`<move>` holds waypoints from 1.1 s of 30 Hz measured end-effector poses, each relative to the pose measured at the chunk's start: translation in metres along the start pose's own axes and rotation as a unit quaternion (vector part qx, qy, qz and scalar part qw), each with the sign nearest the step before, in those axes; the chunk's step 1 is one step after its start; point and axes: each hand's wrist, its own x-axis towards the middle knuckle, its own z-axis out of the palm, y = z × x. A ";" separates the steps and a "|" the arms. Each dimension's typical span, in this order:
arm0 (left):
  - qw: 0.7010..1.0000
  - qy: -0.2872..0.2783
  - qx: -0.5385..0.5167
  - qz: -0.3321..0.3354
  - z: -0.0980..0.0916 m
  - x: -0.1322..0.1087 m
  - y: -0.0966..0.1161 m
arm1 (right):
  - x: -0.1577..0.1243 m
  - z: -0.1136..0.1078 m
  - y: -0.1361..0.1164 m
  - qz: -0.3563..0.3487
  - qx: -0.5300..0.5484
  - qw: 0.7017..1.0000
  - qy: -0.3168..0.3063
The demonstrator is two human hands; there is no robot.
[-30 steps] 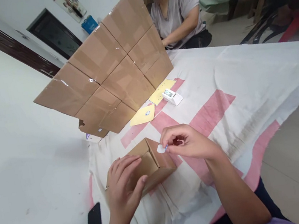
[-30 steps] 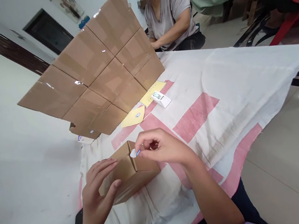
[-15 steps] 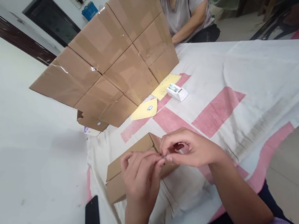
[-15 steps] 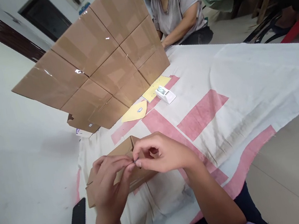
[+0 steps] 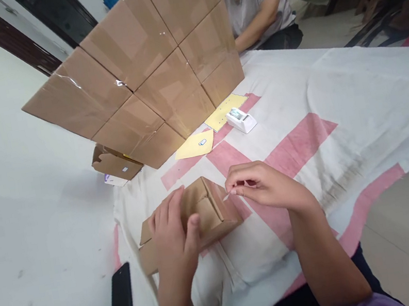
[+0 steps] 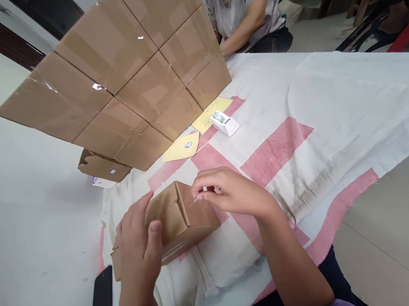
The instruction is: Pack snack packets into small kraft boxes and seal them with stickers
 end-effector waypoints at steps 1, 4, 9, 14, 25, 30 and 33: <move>0.998 -0.049 0.015 -0.037 0.000 0.001 -0.008 | 0.000 -0.001 0.005 0.019 -0.014 1.000 -0.009; 0.986 -0.145 0.020 -0.084 -0.001 0.006 -0.028 | 0.001 0.001 0.020 0.065 -0.035 0.996 -0.055; 0.986 -0.155 -0.007 -0.056 -0.004 0.011 -0.047 | 0.005 0.011 0.031 0.126 -0.007 0.985 -0.122; 0.988 -0.142 -0.006 -0.058 -0.001 0.008 -0.044 | 0.007 0.016 0.034 0.131 0.058 0.972 -0.185; 0.988 -0.140 -0.007 -0.068 0.000 0.009 -0.041 | 0.013 0.022 0.034 0.179 0.087 0.946 -0.257; 0.987 -0.142 0.000 -0.070 0.000 0.009 -0.040 | 0.018 0.034 0.033 0.138 0.060 0.954 -0.260; 0.988 -0.140 -0.003 -0.071 0.000 0.008 -0.039 | 0.019 0.036 0.033 0.137 0.050 0.957 -0.253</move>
